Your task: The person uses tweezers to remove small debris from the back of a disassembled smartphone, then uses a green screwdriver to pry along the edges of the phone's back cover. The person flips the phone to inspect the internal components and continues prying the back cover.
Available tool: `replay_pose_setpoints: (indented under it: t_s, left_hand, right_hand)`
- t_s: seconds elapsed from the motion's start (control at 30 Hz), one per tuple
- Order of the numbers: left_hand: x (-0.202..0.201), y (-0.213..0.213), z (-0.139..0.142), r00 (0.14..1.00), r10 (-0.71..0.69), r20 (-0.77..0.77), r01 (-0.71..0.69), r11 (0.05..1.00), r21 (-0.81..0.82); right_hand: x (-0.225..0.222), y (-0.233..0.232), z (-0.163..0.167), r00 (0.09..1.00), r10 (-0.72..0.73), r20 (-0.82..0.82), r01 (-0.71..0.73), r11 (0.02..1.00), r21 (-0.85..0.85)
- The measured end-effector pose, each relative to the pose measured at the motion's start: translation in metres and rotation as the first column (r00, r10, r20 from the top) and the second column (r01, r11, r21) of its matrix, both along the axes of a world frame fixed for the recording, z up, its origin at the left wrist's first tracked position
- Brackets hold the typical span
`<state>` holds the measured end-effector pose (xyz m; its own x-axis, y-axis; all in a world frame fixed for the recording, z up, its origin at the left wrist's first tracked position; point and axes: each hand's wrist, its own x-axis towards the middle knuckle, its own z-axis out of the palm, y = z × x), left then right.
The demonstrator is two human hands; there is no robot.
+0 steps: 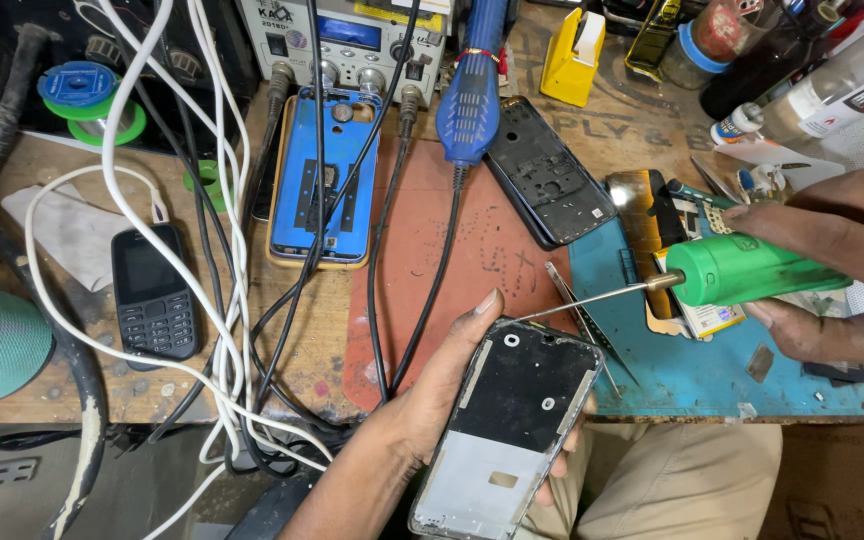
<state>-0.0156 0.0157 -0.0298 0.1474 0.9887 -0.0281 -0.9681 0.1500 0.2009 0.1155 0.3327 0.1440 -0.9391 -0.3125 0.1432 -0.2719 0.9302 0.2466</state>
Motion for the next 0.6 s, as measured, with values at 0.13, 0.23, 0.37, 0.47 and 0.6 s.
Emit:
replay_pose_setpoints:
  t_s: [0.13,0.23,0.37,0.47,0.6]
  left_hand:
    - [0.0013,-0.0005,-0.0010,0.998,0.039,-0.057,-0.038,0.999,0.031]
    - [0.0012,0.0005,-0.0019,0.995,0.044,-0.090,-0.041,0.999,0.036]
    - [0.0009,-0.0005,-0.0027,0.995,0.029,-0.098,-0.025,0.999,0.043]
    - [0.0009,-0.0013,-0.0027,0.994,0.031,-0.103,-0.026,0.998,0.057]
    - [0.0001,-0.0006,-0.0025,0.996,0.022,-0.089,-0.017,0.998,0.060]
  right_hand:
    - [-0.0064,-0.0017,0.0026,1.000,0.028,-0.008,-0.028,1.000,0.009]
    - [-0.0093,-0.0025,0.0043,0.998,0.056,-0.018,-0.056,0.998,0.017]
    - [-0.0113,-0.0028,0.0055,0.997,0.074,-0.014,-0.073,0.997,0.018]
    - [-0.0104,-0.0036,0.0054,0.998,0.064,-0.018,-0.064,0.998,0.014]
    - [-0.0093,-0.0034,0.0058,0.999,0.049,-0.012,-0.048,0.998,0.033]
